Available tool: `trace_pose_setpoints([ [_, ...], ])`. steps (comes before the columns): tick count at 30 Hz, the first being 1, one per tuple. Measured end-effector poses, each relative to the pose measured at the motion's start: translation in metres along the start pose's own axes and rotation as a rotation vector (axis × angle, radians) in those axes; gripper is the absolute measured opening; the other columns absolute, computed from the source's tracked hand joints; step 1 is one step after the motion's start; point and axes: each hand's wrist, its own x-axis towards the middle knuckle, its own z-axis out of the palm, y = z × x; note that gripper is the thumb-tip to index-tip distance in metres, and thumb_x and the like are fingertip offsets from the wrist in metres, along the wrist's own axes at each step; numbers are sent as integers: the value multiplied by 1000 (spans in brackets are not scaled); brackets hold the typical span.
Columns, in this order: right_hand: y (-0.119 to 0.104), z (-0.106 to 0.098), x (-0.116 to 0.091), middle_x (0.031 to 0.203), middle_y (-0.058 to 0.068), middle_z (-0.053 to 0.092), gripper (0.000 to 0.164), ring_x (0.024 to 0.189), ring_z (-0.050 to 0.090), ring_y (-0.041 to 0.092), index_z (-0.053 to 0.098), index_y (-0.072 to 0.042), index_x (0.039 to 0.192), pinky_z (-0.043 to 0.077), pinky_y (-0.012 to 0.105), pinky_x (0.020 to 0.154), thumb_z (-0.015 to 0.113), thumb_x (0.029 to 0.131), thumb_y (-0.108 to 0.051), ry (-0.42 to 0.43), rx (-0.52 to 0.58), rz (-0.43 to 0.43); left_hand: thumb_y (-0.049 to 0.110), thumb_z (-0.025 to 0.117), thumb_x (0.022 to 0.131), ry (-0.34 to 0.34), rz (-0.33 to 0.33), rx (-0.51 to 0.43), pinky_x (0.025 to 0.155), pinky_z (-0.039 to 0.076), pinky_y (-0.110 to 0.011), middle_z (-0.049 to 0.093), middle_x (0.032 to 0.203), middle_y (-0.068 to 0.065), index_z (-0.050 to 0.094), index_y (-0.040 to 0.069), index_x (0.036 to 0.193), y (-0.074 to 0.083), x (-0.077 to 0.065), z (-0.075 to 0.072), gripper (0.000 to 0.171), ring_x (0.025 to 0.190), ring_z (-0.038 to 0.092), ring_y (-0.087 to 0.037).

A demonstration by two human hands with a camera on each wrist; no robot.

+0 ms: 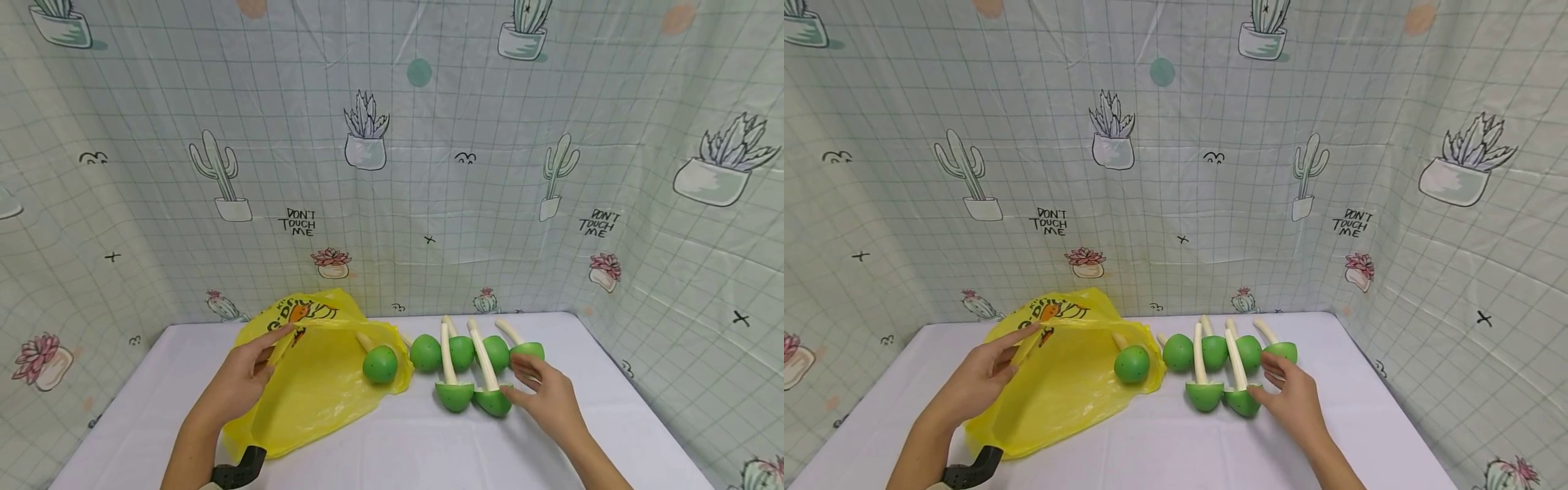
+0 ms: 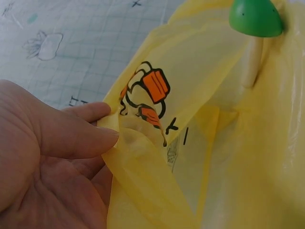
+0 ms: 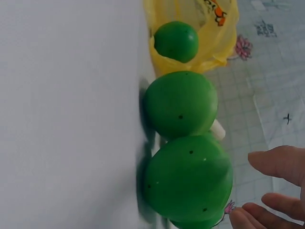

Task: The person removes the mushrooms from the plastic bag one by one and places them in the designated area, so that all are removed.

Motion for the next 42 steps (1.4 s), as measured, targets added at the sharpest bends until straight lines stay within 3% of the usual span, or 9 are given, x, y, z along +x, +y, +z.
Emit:
trace_pose_setpoints([
  [8,-25,11,6,141,28,61,62,127,63,45,57,9,141,55,41,103,85,87,-4,21,26,-106,-21,54,97,2,12,0,82,55,-29,40,162,-26,45,7,160,1,0,0,69,131,58,-39],
  [17,-52,43,16,135,20,66,55,127,63,38,64,5,133,55,37,105,86,83,4,11,133,-175,-21,54,96,7,20,1,77,52,-28,42,161,-26,46,6,160,-1,-1,0,70,126,59,-35],
  [21,-66,60,20,133,18,68,54,125,65,36,66,3,131,56,39,104,87,82,4,-1,149,-192,-21,54,96,8,13,6,76,51,-29,41,161,-27,46,7,160,0,-1,-1,70,118,59,-33],
  [29,-84,93,26,129,18,70,49,121,67,37,70,1,127,57,42,103,86,81,6,-32,229,-209,-22,54,97,7,25,-1,78,53,-28,41,161,-26,46,6,160,0,-1,0,69,128,59,-37],
  [34,-89,110,28,125,16,71,45,119,68,37,71,1,124,58,42,101,85,81,7,-38,238,-222,-22,53,97,8,21,-5,75,51,-28,41,161,-26,46,7,160,0,0,0,70,122,59,-36],
  [39,-92,125,30,126,22,70,45,119,67,41,69,6,124,57,51,100,85,82,4,-63,253,-232,-22,54,96,8,13,-2,83,55,-28,42,161,-26,46,8,160,0,0,-1,70,128,59,-37],
  [42,-93,134,32,127,23,69,45,119,67,40,68,7,125,57,49,101,85,84,1,-83,248,-219,-22,54,96,8,14,5,87,56,-30,41,162,-26,46,8,160,0,0,0,70,133,56,-37],
])
